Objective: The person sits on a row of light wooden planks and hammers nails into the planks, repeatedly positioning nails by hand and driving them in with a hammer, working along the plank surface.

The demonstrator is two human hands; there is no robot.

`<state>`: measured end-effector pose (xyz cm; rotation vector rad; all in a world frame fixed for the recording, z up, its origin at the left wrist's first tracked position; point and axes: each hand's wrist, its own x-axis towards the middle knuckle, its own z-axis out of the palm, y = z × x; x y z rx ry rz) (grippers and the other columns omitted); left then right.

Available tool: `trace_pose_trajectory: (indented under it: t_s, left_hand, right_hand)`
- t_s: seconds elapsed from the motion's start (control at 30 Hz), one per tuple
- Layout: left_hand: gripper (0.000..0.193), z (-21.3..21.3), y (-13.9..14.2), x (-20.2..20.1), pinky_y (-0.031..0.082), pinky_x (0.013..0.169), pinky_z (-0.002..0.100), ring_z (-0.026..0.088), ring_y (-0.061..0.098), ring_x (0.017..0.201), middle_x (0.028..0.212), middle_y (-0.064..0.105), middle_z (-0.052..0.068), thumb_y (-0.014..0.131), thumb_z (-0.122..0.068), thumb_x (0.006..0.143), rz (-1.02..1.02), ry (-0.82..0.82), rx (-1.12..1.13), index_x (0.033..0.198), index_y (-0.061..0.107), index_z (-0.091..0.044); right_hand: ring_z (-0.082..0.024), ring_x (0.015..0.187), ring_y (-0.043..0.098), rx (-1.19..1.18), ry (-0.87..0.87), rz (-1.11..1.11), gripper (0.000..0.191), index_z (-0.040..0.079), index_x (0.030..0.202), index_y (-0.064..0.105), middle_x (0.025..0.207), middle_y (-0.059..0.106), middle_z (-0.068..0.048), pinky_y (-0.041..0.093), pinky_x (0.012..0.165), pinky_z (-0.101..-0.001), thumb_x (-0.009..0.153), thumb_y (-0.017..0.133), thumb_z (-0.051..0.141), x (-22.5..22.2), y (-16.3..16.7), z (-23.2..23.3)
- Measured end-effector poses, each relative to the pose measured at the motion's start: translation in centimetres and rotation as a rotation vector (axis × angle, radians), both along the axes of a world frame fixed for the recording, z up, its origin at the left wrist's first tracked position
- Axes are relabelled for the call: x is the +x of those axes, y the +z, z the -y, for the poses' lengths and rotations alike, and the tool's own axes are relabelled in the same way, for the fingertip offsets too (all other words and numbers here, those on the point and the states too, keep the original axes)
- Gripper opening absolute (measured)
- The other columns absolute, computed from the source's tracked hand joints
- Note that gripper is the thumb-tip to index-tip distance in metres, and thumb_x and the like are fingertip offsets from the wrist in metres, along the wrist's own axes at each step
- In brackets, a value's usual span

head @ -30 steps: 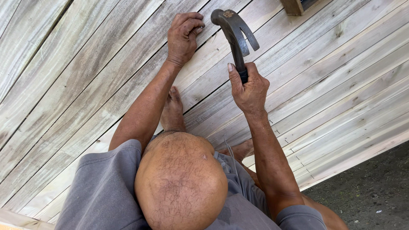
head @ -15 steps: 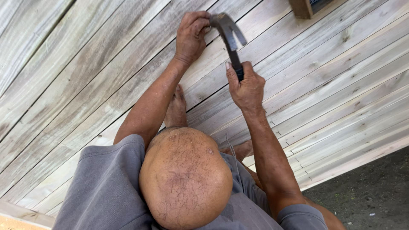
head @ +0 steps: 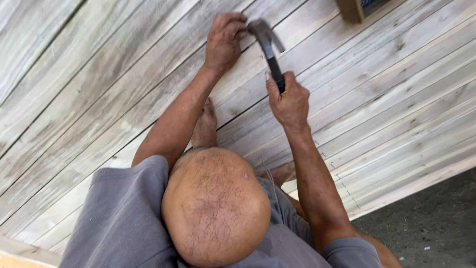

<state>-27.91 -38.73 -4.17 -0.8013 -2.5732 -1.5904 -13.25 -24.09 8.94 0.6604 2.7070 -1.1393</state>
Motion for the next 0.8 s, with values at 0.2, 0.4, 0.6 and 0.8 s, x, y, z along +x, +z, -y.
trace_pose_trajectory:
  t_s: [0.2,0.4,0.6,0.8]
  left_hand:
    - [0.013,0.1,0.2,0.1,0.056,0.098,0.033,0.021,0.063,0.112,0.120,0.068,-0.001,0.076,0.002,0.089,-0.004,0.006,-0.027,0.098,0.072,-0.006]
    - [0.008,-0.1,1.3,0.0,0.055,0.099,0.030,0.021,0.063,0.115,0.125,0.065,0.000,0.073,-0.001,0.097,0.116,-0.015,-0.028,0.102,0.070,-0.006]
    - [0.038,-1.1,6.0,-0.5,0.050,0.105,0.043,0.033,0.056,0.124,0.133,0.055,0.014,0.069,-0.003,0.090,0.040,-0.114,0.103,0.127,0.064,0.001]
    - [0.015,-15.0,9.7,-1.2,0.055,0.082,0.049,0.036,0.067,0.093,0.100,0.071,0.015,0.072,-0.014,0.096,-0.053,-0.312,0.037,0.109,0.073,-0.008]
  right_hand:
    - [-0.012,0.051,0.062,0.060,-0.009,-0.223,0.040,0.004,0.089,0.057,0.060,0.058,-0.002,0.045,0.045,-0.0309,0.110,0.064,0.038,0.4,0.8,0.3]
    - [-0.014,0.044,0.059,-0.010,-0.036,0.022,0.041,0.006,0.083,0.059,0.054,0.057,-0.004,0.042,0.037,-0.0328,0.105,0.064,0.039,0.2,-2.0,-0.4]
    - [-0.015,0.046,0.061,0.036,-0.229,-0.030,0.044,0.006,0.080,0.060,0.055,0.062,-0.005,0.045,0.040,-0.0345,0.104,0.066,0.042,2.5,-2.7,-3.0]
    - [-0.034,0.052,0.065,0.161,-0.347,-0.004,0.042,0.002,0.081,0.062,0.058,0.062,-0.016,0.051,0.052,-0.0447,0.101,0.070,0.038,3.8,-3.4,-6.7]
